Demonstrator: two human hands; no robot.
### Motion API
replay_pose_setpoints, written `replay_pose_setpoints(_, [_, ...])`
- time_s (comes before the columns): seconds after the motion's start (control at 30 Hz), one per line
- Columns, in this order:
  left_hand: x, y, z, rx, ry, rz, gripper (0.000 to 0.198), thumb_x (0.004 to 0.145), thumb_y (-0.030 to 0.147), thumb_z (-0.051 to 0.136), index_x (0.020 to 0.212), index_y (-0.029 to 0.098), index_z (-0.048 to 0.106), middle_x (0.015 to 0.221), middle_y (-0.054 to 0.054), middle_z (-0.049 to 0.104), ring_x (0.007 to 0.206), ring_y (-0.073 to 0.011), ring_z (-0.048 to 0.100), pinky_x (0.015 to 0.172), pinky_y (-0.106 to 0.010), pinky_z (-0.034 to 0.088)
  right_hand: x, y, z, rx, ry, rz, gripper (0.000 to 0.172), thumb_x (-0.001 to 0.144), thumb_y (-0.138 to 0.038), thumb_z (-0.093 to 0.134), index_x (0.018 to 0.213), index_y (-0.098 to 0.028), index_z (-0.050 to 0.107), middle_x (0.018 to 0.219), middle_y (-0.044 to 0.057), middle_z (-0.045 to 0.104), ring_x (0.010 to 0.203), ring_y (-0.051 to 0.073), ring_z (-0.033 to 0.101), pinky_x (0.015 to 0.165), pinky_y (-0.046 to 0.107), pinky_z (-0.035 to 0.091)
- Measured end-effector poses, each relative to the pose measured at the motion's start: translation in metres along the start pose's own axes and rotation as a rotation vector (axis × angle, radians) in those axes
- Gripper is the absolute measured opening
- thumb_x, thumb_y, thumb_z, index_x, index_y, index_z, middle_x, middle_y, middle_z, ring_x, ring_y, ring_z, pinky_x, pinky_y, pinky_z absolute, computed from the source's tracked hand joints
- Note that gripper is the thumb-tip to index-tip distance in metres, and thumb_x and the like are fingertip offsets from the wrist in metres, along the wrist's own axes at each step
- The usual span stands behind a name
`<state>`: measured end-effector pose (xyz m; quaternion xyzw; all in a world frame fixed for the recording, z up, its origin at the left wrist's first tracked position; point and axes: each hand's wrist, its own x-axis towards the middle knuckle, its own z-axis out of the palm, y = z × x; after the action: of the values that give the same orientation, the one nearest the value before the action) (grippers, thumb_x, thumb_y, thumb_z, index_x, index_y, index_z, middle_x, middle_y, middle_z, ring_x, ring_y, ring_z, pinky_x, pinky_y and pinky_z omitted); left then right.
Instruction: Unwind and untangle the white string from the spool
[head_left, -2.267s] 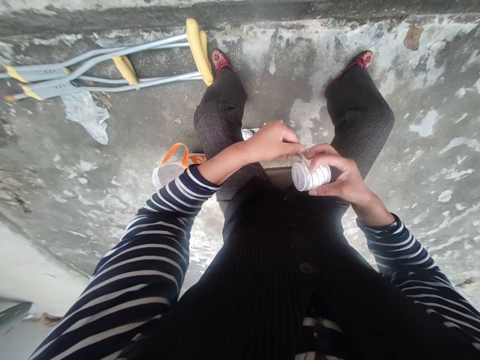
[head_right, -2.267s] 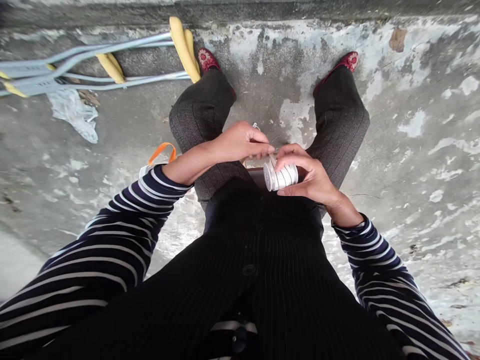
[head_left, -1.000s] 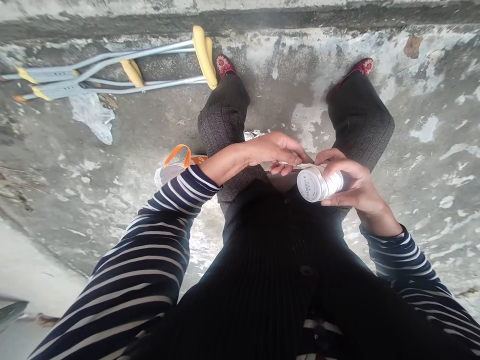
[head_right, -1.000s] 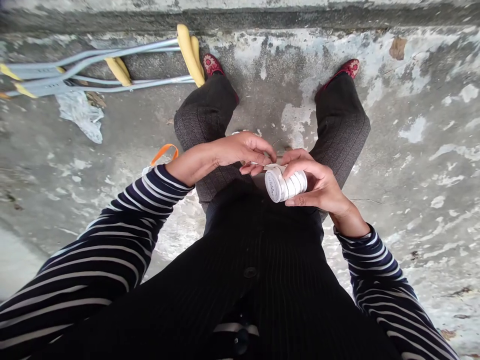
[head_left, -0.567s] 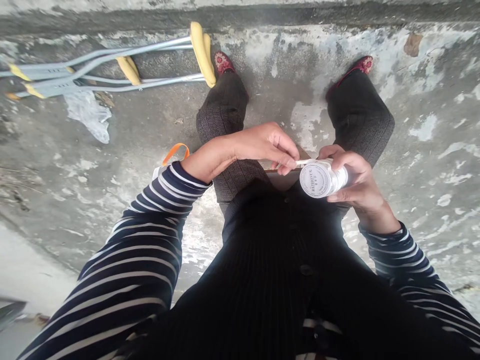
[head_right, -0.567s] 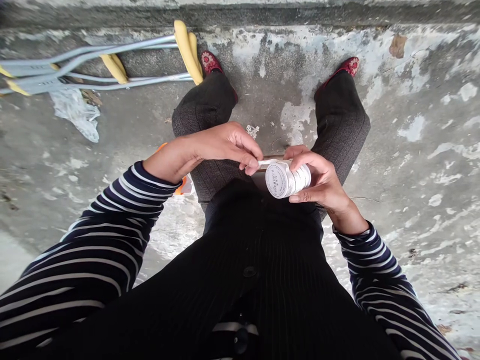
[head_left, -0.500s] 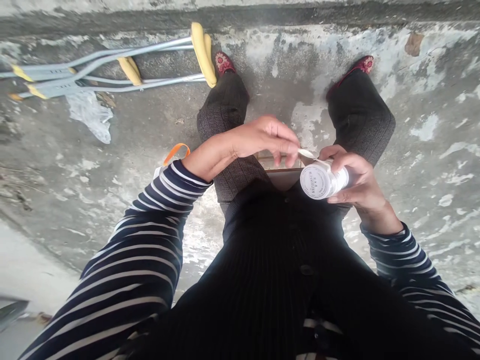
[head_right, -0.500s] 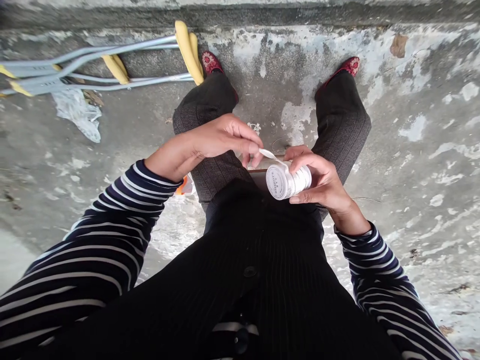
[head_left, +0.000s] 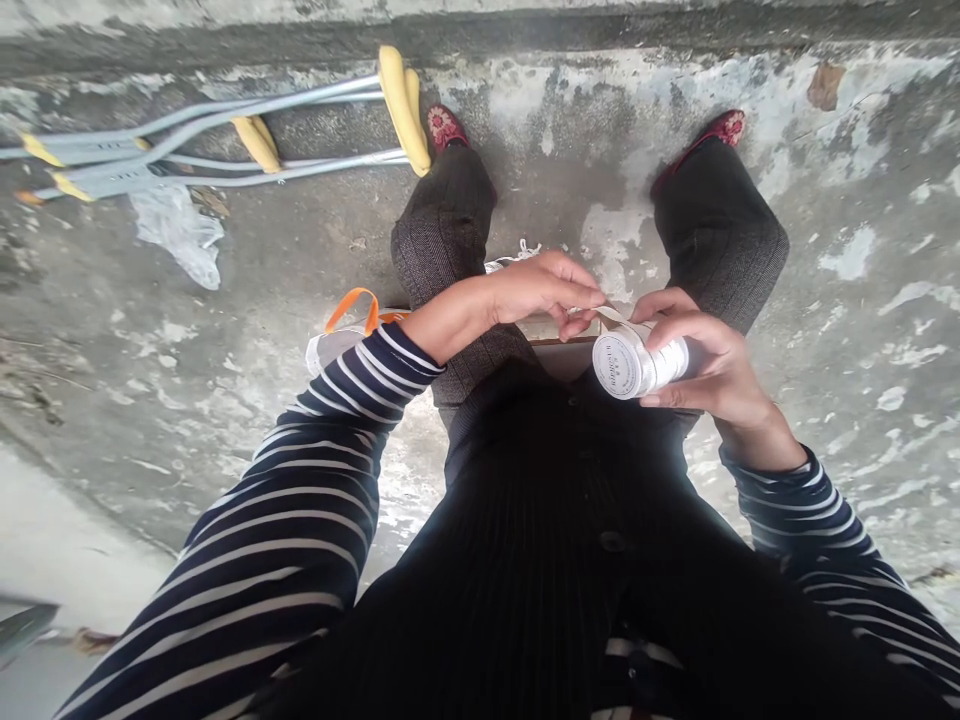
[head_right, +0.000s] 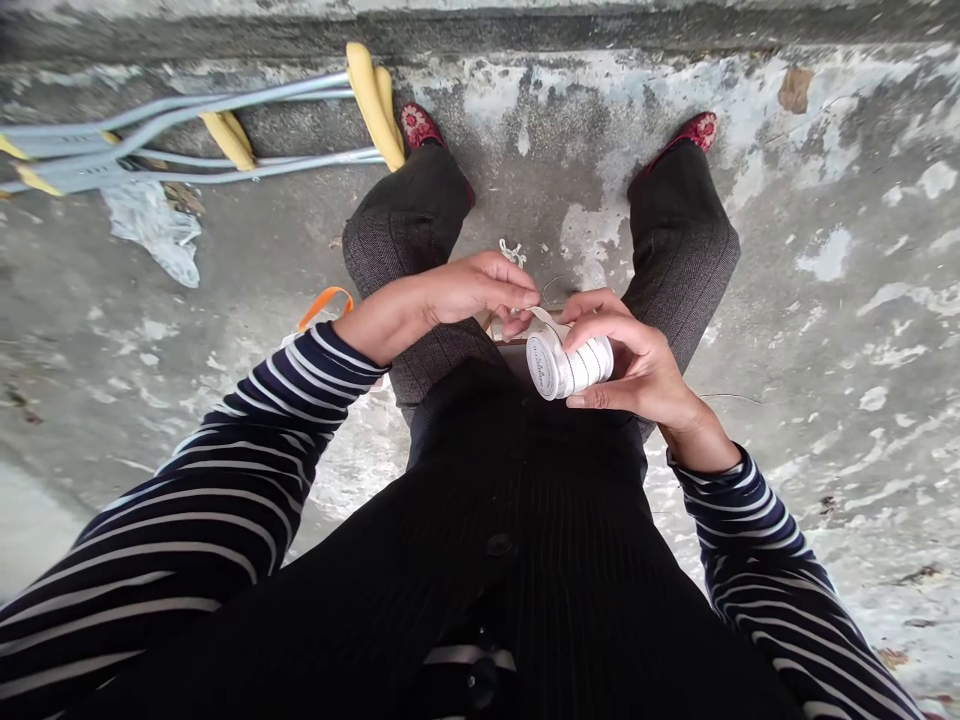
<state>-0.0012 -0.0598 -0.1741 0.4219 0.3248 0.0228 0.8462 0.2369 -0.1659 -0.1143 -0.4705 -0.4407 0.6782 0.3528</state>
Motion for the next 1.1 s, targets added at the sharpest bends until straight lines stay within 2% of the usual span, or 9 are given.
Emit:
replay_pose_setpoints(0.2, [-0.003,0.011,-0.018,-0.052,-0.137,-0.005,0.049,0.078,0.053,0.091,0.060,0.013,0.069,0.055,-0.004,0.062,0.052,-0.0131,0.062,0.057,-0.029,0.055,0.001,-0.006,-0.003,-0.144,-0.052,-0.033,0.046,0.068,-0.039,0.100,0.110,-0.035,0.083,0.119,0.005,0.065,0.112,0.026,0.062,0.104,0.046,0.055])
replay_pose_setpoints(0.27, [-0.002,0.011,-0.017,-0.050,-0.127,-0.017,0.047,0.080,0.051,0.090,0.061,0.013,0.069,0.056,-0.004,0.063,0.053,-0.0129,0.062,0.058,-0.028,0.054,0.002,-0.006,-0.004,-0.179,-0.062,-0.040,0.044,0.071,-0.039,0.099,0.111,-0.036,0.083,0.120,0.005,0.065,0.112,0.025,0.062,0.105,0.045,0.054])
replay_pose_setpoints(0.47, [0.007,0.002,-0.002,-0.061,-0.038,-0.010,0.025,0.084,0.034,0.087,0.078,0.012,0.077,0.057,-0.001,0.065,0.051,-0.0093,0.060,0.055,-0.022,0.050,0.001,-0.002,-0.003,-0.162,-0.046,-0.023,0.043,0.068,-0.039,0.100,0.107,-0.034,0.083,0.117,0.005,0.064,0.112,0.025,0.062,0.104,0.045,0.055])
replay_pose_setpoints(0.57, [0.014,-0.005,0.008,-0.076,-0.008,-0.001,0.024,0.084,0.032,0.087,0.077,0.012,0.076,0.058,-0.001,0.067,0.048,-0.0080,0.059,0.051,-0.020,0.048,-0.001,-0.004,-0.002,-0.069,-0.005,0.020,0.045,0.065,-0.041,0.101,0.104,-0.032,0.082,0.117,0.005,0.064,0.110,0.026,0.062,0.105,0.047,0.055])
replay_pose_setpoints(0.67, [0.016,-0.014,0.017,-0.095,0.025,-0.004,0.028,0.084,0.036,0.088,0.079,0.011,0.076,0.060,-0.002,0.068,0.047,-0.0086,0.060,0.049,-0.020,0.047,0.003,-0.006,-0.001,0.070,0.091,-0.040,0.051,0.061,-0.039,0.103,0.107,-0.032,0.081,0.117,0.004,0.063,0.108,0.024,0.062,0.106,0.043,0.054])
replay_pose_setpoints(0.73, [0.013,-0.018,0.020,-0.119,0.073,0.013,0.035,0.087,0.044,0.085,0.082,0.011,0.076,0.061,-0.003,0.069,0.047,-0.0090,0.060,0.048,-0.020,0.047,0.007,-0.006,-0.002,0.123,0.162,-0.082,0.054,0.060,-0.039,0.104,0.108,-0.032,0.080,0.115,0.003,0.063,0.105,0.023,0.062,0.100,0.041,0.057])
replay_pose_setpoints(0.8, [0.006,-0.020,0.021,-0.153,0.134,0.046,0.044,0.092,0.056,0.077,0.092,0.012,0.076,0.063,-0.004,0.070,0.046,-0.0090,0.060,0.048,-0.020,0.048,0.011,-0.003,-0.003,0.190,0.191,-0.065,0.056,0.061,-0.041,0.103,0.111,-0.034,0.078,0.117,0.003,0.062,0.098,0.022,0.064,0.082,0.038,0.063])
replay_pose_setpoints(0.93, [-0.006,-0.018,0.021,-0.168,0.151,0.096,0.054,0.091,0.061,0.077,0.124,0.017,0.075,0.062,0.000,0.070,0.045,-0.0092,0.061,0.047,-0.019,0.047,0.013,0.003,-0.008,0.383,0.180,0.006,0.058,0.066,-0.039,0.098,0.118,-0.040,0.075,0.128,0.001,0.062,0.087,0.019,0.066,0.052,0.027,0.057])
replay_pose_setpoints(1.1, [-0.004,-0.011,0.024,-0.138,0.165,0.120,0.050,0.088,0.058,0.081,0.109,0.012,0.077,0.056,0.000,0.066,0.044,-0.0093,0.059,0.046,-0.019,0.047,0.013,0.010,-0.016,0.481,0.183,0.159,0.055,0.066,-0.054,0.094,0.112,-0.034,0.074,0.122,0.006,0.068,0.086,0.023,0.068,0.044,0.027,0.050])
